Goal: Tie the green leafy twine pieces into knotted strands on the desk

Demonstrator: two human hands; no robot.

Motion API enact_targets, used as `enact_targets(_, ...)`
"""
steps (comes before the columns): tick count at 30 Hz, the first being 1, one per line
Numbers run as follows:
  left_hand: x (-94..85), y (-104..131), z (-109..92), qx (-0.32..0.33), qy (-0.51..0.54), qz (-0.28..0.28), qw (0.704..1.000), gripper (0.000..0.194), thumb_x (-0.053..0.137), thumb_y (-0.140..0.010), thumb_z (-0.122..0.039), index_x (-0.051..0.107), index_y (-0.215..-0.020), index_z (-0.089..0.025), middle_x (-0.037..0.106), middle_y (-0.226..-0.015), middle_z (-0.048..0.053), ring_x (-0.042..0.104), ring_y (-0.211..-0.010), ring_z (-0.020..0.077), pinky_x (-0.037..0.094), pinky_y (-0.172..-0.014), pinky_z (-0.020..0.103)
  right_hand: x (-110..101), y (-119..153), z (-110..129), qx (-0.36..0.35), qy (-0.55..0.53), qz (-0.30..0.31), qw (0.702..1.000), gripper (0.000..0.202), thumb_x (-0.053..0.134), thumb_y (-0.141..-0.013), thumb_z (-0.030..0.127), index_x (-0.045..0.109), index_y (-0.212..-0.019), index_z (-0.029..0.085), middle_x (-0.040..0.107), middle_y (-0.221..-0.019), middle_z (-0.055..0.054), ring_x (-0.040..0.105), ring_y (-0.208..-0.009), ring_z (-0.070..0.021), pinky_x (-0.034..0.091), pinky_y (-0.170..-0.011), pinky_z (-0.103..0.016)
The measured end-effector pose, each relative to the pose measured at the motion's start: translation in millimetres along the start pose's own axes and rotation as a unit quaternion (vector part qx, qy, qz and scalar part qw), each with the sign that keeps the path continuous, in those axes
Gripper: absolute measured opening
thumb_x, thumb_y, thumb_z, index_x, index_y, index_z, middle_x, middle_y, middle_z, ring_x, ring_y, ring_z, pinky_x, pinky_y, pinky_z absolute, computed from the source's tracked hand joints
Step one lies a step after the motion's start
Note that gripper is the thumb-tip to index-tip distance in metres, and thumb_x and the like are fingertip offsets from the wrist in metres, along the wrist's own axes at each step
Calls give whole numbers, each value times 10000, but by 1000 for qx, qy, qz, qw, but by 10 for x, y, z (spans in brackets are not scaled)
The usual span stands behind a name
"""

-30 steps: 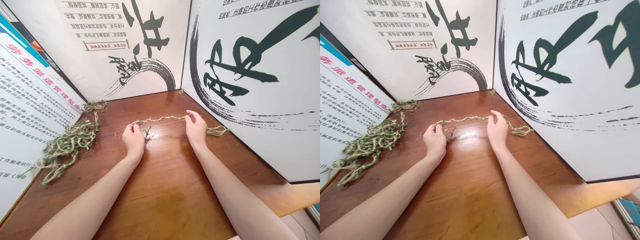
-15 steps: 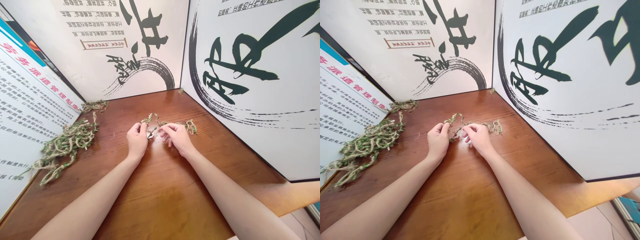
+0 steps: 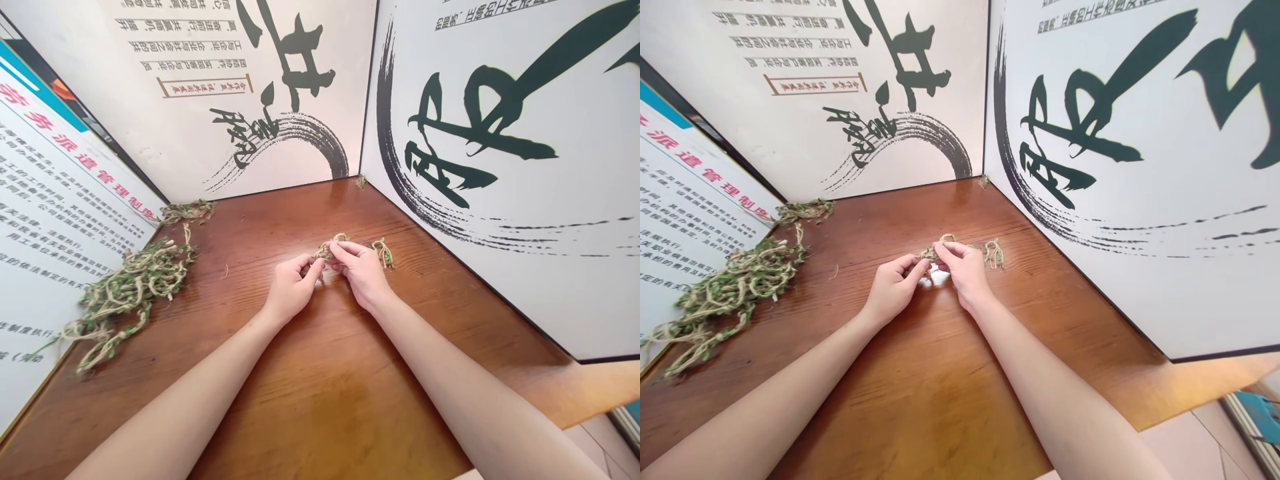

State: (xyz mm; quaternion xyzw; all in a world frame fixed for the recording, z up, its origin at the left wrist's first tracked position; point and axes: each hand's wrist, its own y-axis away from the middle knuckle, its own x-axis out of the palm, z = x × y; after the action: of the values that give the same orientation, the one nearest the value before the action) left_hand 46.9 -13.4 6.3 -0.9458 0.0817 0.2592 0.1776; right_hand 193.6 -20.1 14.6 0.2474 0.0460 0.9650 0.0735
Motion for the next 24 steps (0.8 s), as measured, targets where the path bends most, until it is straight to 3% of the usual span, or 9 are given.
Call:
enact_targets(11, 1, 0, 4, 32, -27, 12, 999, 346, 545, -933, -429, 688, -793, -148, 643, -685, 13, 496, -583, 113, 373, -598, 252, 9, -19, 6, -10, 25, -40, 999, 200, 677, -808, 304, 598, -867, 129, 651, -745, 1, 600, -572, -87, 481, -566, -215)
enact_targets(18, 6, 24, -10, 59, -70, 25, 995, 323, 527, -939, -366, 652, -731, -153, 613, -628, 1, 480, -547, 103, 352, -587, 251, 6, -54, 12, 3, 9, -74, 997, 193, 596, -898, 299, 488, -818, 160, 568, -646, 55, 577, -530, -80, 471, -567, -217)
enact_targets(24, 11, 38, 3, 65, -87, 26, 994, 336, 518, -942, -378, 635, -717, -158, 600, -611, 0, 480, -532, 107, 345, -570, 259, -7, -74, 25, 4, 22, -95, 995, 191, 572, -927, 306, 480, -839, 164, 558, -643, 53, 579, -538, -83, 463, -563, -213)
